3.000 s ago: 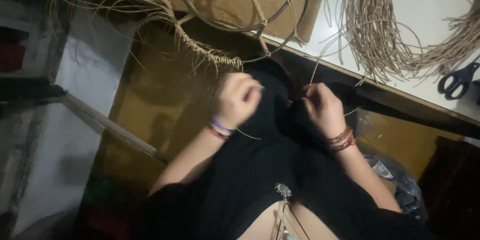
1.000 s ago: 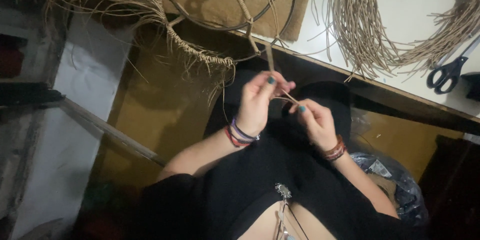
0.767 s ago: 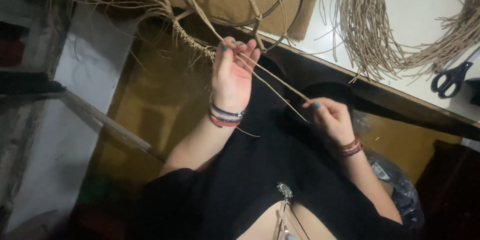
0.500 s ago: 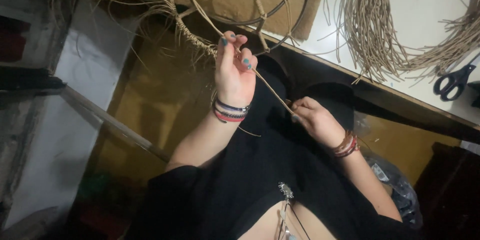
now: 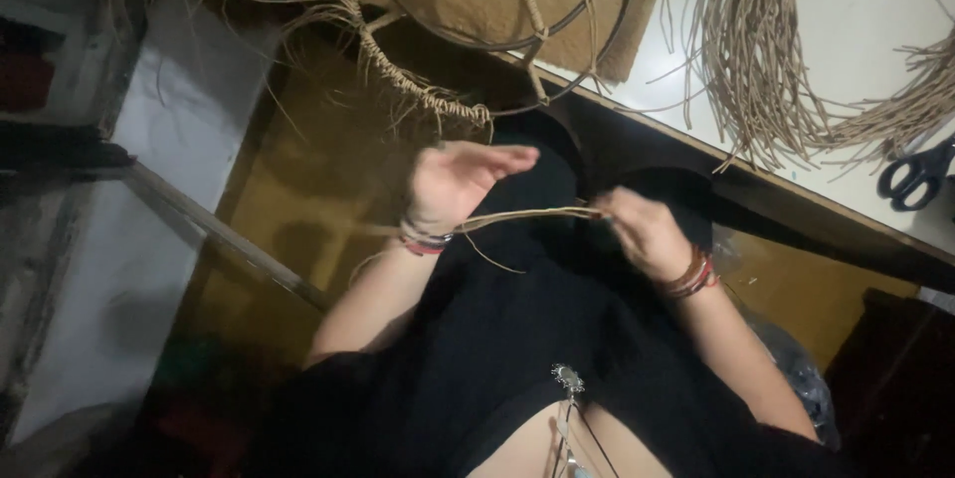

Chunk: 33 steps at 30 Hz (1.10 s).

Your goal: Weaving thin wooden strips or twine around a circular frame to create a decorative object

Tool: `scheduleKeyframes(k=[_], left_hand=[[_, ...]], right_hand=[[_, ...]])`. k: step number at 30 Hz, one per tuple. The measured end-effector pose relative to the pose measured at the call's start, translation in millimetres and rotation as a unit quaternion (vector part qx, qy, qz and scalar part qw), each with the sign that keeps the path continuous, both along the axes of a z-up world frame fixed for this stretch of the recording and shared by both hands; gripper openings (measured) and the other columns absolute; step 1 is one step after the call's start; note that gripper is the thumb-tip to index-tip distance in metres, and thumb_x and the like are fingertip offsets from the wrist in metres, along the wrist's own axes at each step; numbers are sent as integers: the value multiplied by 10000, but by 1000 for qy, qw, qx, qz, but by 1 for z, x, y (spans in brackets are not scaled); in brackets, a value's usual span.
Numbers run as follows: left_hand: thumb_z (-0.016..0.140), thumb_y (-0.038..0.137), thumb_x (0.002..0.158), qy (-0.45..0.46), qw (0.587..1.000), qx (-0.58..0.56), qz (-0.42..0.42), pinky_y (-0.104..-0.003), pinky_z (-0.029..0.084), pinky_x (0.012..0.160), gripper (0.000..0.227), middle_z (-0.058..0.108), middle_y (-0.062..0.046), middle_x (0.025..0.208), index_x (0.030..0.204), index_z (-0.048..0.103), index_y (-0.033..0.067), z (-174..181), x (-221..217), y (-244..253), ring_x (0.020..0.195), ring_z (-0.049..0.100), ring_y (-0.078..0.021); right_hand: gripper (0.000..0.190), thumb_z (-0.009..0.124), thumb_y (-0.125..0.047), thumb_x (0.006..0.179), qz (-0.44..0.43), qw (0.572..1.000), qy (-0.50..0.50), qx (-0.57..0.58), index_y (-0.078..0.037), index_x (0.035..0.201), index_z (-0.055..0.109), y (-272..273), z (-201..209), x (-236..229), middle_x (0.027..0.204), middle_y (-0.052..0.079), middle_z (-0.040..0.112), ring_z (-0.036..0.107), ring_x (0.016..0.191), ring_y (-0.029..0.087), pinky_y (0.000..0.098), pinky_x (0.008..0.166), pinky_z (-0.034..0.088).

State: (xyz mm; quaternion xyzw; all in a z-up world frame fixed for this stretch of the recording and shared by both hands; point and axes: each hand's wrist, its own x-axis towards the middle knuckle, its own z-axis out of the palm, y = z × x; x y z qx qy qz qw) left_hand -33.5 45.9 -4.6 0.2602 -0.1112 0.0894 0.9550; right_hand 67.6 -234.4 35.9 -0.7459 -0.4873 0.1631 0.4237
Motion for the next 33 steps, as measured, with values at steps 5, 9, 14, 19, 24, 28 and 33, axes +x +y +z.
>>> scheduleKeyframes(k=[5, 9, 14, 19, 24, 28, 33], left_hand=[[652, 61, 920, 127, 719, 641, 238, -476, 511, 1064, 507, 640, -213, 1362, 1422, 585, 47, -76, -1, -11, 1253, 623, -378], [696, 200, 934, 146, 546, 730, 384, -377, 592, 907, 535, 697, -104, 1240, 1449, 574, 125, -94, 3, -21, 1091, 705, -284], [680, 305, 913, 165, 515, 760, 360, -388, 629, 738, 617, 732, -97, 1092, 1467, 514, 89, -74, 14, -29, 901, 751, -271], [588, 324, 949, 244, 542, 757, 271, -538, 613, 729, 765, 754, -168, 1087, 1595, 281, 51, -82, 26, -33, 881, 743, -402], [671, 250, 944, 324, 621, 630, 335, -453, 593, 675, 78, 752, -79, 820, 987, 702, 193, -41, 25, -35, 837, 739, -336], [662, 227, 959, 328, 687, 589, 271, -360, 586, 660, 58, 735, -11, 721, 955, 716, 247, -35, -6, -43, 757, 753, -270], [667, 232, 919, 135, 672, 695, 216, -362, 545, 768, 34, 610, 17, 917, 897, 678, 209, 46, -26, -38, 860, 670, -279]], right_hand=[[254, 507, -161, 1063, -37, 998, -23, 42, -59, 1167, 714, 56, 5, 27, 958, 173, 690, 677, 867, 429, 520, 730, 559], [190, 637, -58, 1004, -145, 983, -115, 12, -49, 1186, 694, 132, 38, 23, 930, 236, 723, 699, 863, 478, 569, 692, 555], [54, 613, -259, 985, -165, 931, -295, -135, -241, 958, 657, 160, 12, 33, 686, 4, 671, 725, 644, 271, 418, 583, 574], [179, 597, -314, 887, -132, 905, -306, -264, -213, 741, 618, 169, -9, 48, 566, 33, 628, 700, 503, 314, 455, 428, 543], [568, 701, -150, 927, -211, 972, 38, -100, -85, 1430, 446, 154, 58, 9, 1034, 362, 698, 663, 899, 600, 704, 789, 524], [479, 599, -37, 1015, -205, 899, 350, 164, -73, 1460, 424, 118, -16, -17, 944, 55, 694, 694, 791, 140, 244, 746, 573], [302, 554, -80, 998, -78, 964, 255, -24, -33, 1241, 727, 79, -10, -8, 1039, 207, 728, 699, 986, 307, 480, 866, 549]])
